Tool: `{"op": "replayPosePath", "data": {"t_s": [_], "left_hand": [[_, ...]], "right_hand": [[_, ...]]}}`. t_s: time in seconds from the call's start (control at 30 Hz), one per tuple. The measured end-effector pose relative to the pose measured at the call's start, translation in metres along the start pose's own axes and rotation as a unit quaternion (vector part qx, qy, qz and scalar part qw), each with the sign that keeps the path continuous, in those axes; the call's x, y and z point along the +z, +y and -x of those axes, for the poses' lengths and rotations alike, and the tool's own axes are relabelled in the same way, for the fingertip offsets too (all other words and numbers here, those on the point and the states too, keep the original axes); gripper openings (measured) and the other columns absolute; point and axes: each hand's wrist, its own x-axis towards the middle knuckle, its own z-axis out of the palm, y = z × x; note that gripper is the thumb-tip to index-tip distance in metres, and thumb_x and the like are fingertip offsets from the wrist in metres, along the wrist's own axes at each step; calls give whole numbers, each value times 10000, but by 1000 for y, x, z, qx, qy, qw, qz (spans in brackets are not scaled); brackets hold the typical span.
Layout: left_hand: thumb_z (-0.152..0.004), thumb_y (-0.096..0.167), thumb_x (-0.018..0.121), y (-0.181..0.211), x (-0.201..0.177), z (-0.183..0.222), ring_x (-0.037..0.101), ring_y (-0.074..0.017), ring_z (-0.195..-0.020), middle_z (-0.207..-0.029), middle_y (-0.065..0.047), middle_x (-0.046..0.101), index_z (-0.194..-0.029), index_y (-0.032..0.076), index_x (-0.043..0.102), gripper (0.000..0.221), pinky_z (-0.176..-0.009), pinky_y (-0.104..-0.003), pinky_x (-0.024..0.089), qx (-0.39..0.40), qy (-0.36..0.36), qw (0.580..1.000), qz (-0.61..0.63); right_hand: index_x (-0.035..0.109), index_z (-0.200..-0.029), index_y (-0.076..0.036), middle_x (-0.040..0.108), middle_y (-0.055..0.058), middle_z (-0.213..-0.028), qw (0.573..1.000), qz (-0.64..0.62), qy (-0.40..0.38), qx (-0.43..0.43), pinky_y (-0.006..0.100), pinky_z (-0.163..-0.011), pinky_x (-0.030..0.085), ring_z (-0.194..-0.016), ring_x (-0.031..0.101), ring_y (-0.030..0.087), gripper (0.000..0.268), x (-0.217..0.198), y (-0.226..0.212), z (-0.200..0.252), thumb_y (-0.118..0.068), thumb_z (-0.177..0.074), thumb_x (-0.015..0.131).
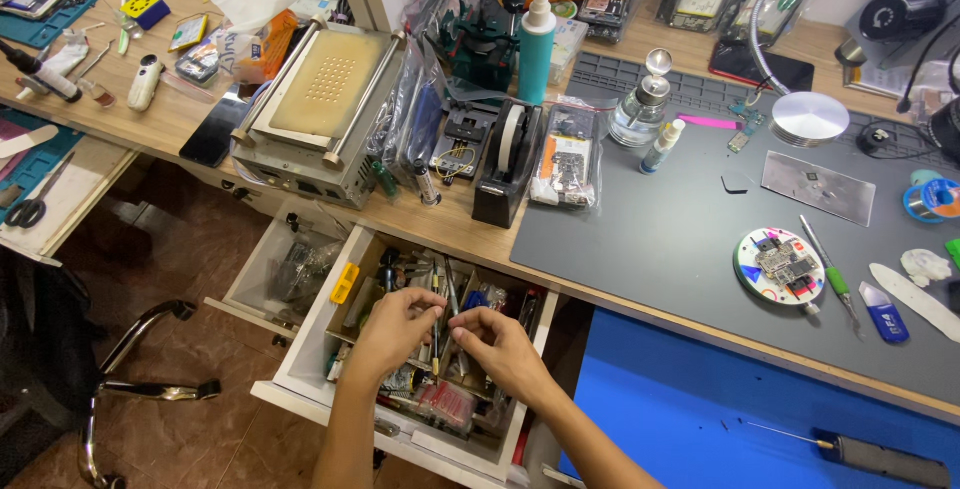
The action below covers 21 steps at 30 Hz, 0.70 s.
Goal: The person searches through a drawer for a small tool, retrieves it, and then uses a soldering iron and a heat gun to work on a circuit board at a repair bench.
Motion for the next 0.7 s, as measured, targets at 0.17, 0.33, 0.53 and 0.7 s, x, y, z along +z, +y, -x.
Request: {"op": "replayPosePath", "data": {"t_s": [0.17, 0.33, 0.53, 0.7], "left_hand": [[-989, 185, 681, 0, 17, 10, 742, -136, -823, -1016, 3, 784, -1115, 146, 743, 145, -762, -289, 581, 51, 19, 998, 21], [-940, 274, 757, 9, 28, 20, 637, -124, -867, -943, 20, 712, -1021, 168, 662, 164, -798, -302, 509, 59, 65, 996, 21], [-940, 307, 759, 21, 30, 25, 663, -134, -906, -983, 7, 709, -1050, 164, 630, 221, -802, -316, 526, 46, 68, 997, -5], [-1090, 219, 514, -19, 24, -19, 777, -176, -839, -1015, -76, 799, -1257, 106, 670, 255, -822, -309, 645, 34, 103, 994, 31]], "right_hand": [[788, -1042, -142, 779, -11, -810, 998, -21, 46, -39, 229, -628, 496, -691, 645, 65, 162, 2, 4, 10, -274, -949, 768], [700, -947, -103, 674, 9, -694, 995, -80, 58, -28, 250, -577, 449, -615, 543, 79, 146, -4, 10, 13, -149, -932, 838], [600, -1236, -59, 693, 80, -891, 970, -243, 25, 5, 281, -700, 553, -739, 644, 136, 419, -7, 24, 10, -62, -884, 828], [597, -1429, 3, 659, 30, -884, 977, -211, -8, 36, 261, -693, 528, -747, 623, 120, 556, -4, 54, -12, -89, -912, 780]]}}
